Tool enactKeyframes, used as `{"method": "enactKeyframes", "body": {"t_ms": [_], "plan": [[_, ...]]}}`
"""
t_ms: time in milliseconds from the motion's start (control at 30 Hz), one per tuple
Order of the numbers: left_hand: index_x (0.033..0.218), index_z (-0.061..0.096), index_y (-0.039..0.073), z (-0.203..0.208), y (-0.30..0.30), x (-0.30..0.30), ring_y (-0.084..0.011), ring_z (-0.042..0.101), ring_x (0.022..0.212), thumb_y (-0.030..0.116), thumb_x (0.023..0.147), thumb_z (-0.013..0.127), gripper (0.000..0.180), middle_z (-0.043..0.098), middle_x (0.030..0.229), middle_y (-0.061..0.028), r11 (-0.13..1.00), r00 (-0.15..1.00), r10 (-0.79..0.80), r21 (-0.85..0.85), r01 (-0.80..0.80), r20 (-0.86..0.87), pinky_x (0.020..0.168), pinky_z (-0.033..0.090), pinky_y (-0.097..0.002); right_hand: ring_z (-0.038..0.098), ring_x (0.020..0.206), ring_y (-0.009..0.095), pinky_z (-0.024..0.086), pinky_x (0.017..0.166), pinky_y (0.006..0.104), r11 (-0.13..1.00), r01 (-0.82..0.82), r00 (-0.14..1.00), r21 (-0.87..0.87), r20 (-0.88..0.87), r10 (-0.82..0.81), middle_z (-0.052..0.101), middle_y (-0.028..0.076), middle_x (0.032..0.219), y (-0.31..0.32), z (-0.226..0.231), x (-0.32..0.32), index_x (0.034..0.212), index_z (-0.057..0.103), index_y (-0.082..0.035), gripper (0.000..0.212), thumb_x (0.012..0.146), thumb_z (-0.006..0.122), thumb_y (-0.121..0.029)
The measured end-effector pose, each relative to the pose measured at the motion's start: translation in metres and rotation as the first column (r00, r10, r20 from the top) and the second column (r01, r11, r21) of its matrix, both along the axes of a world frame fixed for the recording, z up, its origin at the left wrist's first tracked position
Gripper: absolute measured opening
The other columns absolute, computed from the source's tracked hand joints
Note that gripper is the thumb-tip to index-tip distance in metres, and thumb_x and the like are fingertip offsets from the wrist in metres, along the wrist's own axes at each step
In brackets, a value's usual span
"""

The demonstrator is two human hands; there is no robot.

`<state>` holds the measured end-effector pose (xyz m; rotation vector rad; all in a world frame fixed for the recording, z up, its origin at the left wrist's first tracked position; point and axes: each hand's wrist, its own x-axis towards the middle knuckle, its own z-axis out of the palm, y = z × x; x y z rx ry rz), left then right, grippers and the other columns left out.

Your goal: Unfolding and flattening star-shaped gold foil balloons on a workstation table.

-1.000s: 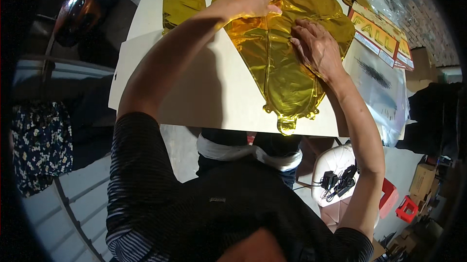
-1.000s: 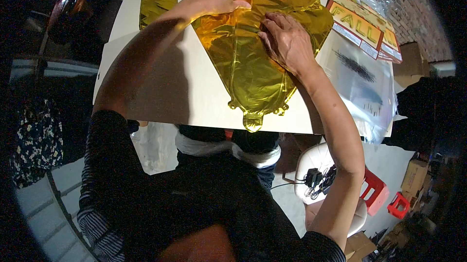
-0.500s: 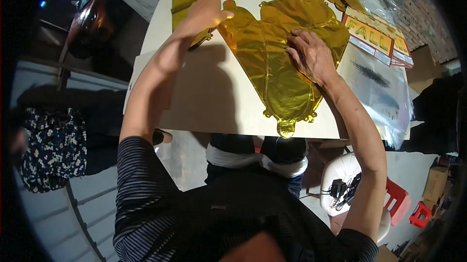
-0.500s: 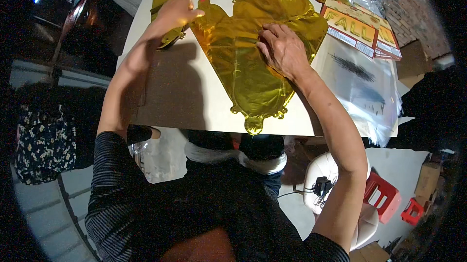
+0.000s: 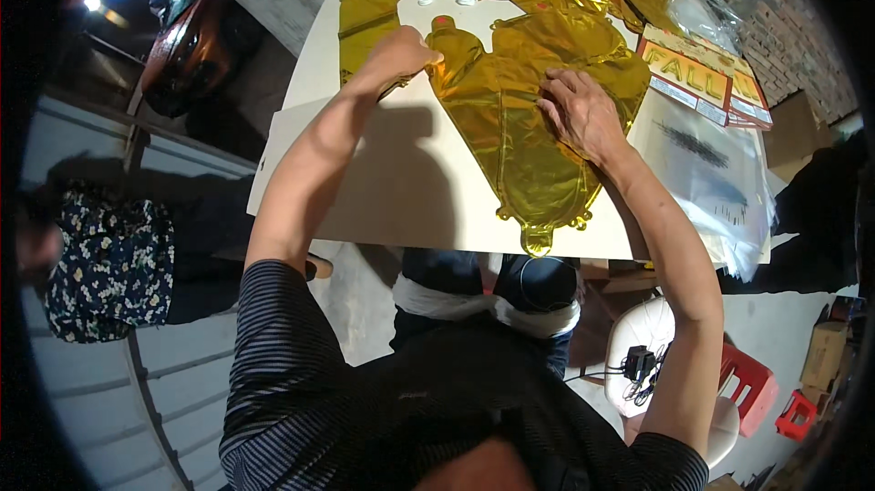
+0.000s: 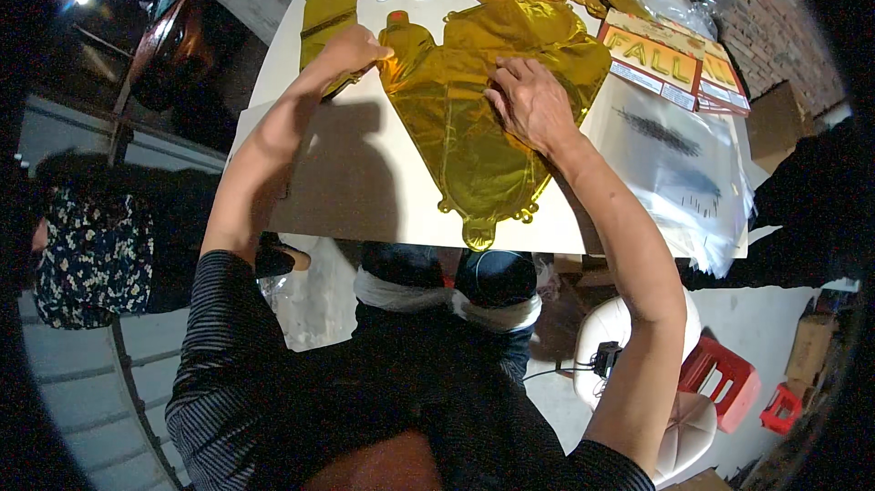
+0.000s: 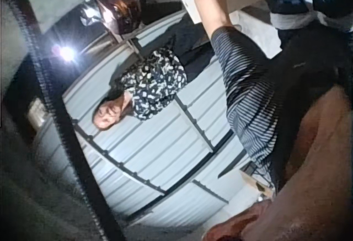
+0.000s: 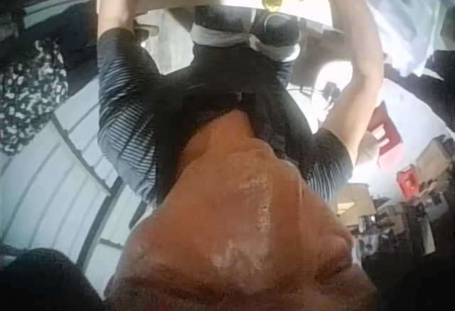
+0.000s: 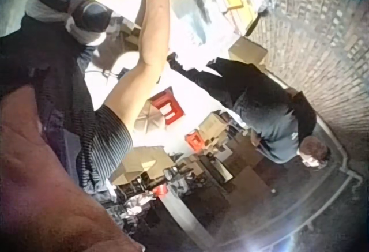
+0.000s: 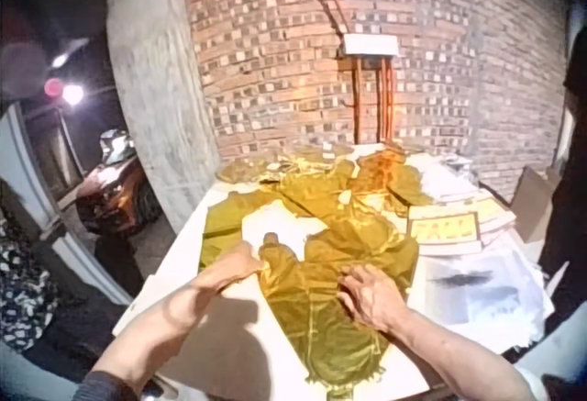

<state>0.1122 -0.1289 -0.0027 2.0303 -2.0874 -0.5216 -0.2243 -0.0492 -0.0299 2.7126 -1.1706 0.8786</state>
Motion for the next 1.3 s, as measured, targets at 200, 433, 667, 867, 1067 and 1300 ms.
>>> {"method": "enactKeyframes", "body": {"t_ms": [200, 433, 667, 867, 1067, 1300], "plan": [[0.075, 0.063, 0.000, 0.004, 0.015, -0.007, -0.0114, 0.057, 0.049, 0.019, 0.088, 0.080, 0.029, 0.061, 0.064, -0.0063, 0.977, 0.804, 0.203, 0.171, -0.128, -0.558, 0.043, 0.048, -0.0235, 0.061, 0.108, 0.034, 0.052, 0.094, 0.0424, 1.000, -0.015, 1.000, -0.028, 0.007, 0.015, 0.065, 0.014, 0.121, 0.001, 0.000, 0.000, 0.111, 0.068, -0.001, 0.025, 0.094, 0.068, -0.019], [0.084, 0.070, -0.007, 0.002, 0.018, -0.009, -0.0143, 0.062, 0.052, 0.015, 0.086, 0.077, 0.023, 0.066, 0.068, -0.0103, 0.976, 0.842, 0.184, 0.193, -0.097, -0.507, 0.047, 0.053, -0.0262, 0.061, 0.109, 0.034, 0.052, 0.093, 0.0428, 1.000, -0.011, 1.000, 0.003, -0.010, 0.011, 0.065, 0.014, 0.121, 0.001, -0.001, 0.000, 0.111, 0.068, -0.001, 0.025, 0.094, 0.068, -0.019], [0.106, 0.067, -0.011, 0.026, 0.030, -0.028, -0.0199, 0.071, 0.065, 0.014, 0.091, 0.068, 0.029, 0.071, 0.085, -0.0146, 0.979, 0.624, 0.174, 0.200, -0.030, -0.762, 0.060, 0.064, -0.0310, 0.061, 0.106, 0.034, 0.052, 0.093, 0.0429, 1.000, -0.021, 1.000, -0.020, 0.011, 0.022, 0.067, 0.014, 0.115, 0.000, -0.003, -0.001, 0.108, 0.068, -0.002, 0.024, 0.094, 0.067, -0.021], [0.105, 0.061, -0.018, 0.046, 0.031, -0.069, -0.0257, 0.074, 0.065, 0.012, 0.094, 0.062, 0.032, 0.071, 0.084, -0.0219, 0.983, 0.683, 0.165, 0.178, -0.051, -0.712, 0.056, 0.064, -0.0336, 0.061, 0.105, 0.035, 0.052, 0.092, 0.0436, 1.000, -0.014, 1.000, 0.001, -0.022, 0.014, 0.066, 0.015, 0.116, -0.001, -0.002, -0.001, 0.110, 0.067, -0.002, 0.026, 0.094, 0.067, -0.021], [0.116, 0.054, -0.021, 0.040, 0.021, -0.104, -0.0295, 0.075, 0.068, 0.012, 0.102, 0.056, 0.035, 0.071, 0.094, -0.0282, 0.970, 0.624, 0.112, 0.221, 0.099, -0.773, 0.061, 0.066, -0.0296, 0.060, 0.107, 0.036, 0.052, 0.093, 0.0448, 1.000, -0.008, 0.999, 0.029, -0.036, 0.009, 0.064, 0.015, 0.118, 0.000, -0.002, 0.000, 0.111, 0.066, -0.001, 0.026, 0.094, 0.066, -0.020], [0.130, 0.049, -0.011, 0.023, 0.039, -0.103, -0.0269, 0.071, 0.108, 0.019, 0.105, 0.055, 0.040, 0.064, 0.120, -0.0241, 0.958, 0.482, -0.173, -0.033, 0.284, -0.859, 0.096, 0.059, -0.0323, 0.059, 0.105, 0.036, 0.051, 0.091, 0.0446, 0.999, 0.015, 1.000, 0.029, -0.027, -0.014, 0.063, 0.016, 0.112, 0.002, -0.001, 0.001, 0.109, 0.066, -0.001, 0.024, 0.094, 0.065, -0.019]]}}
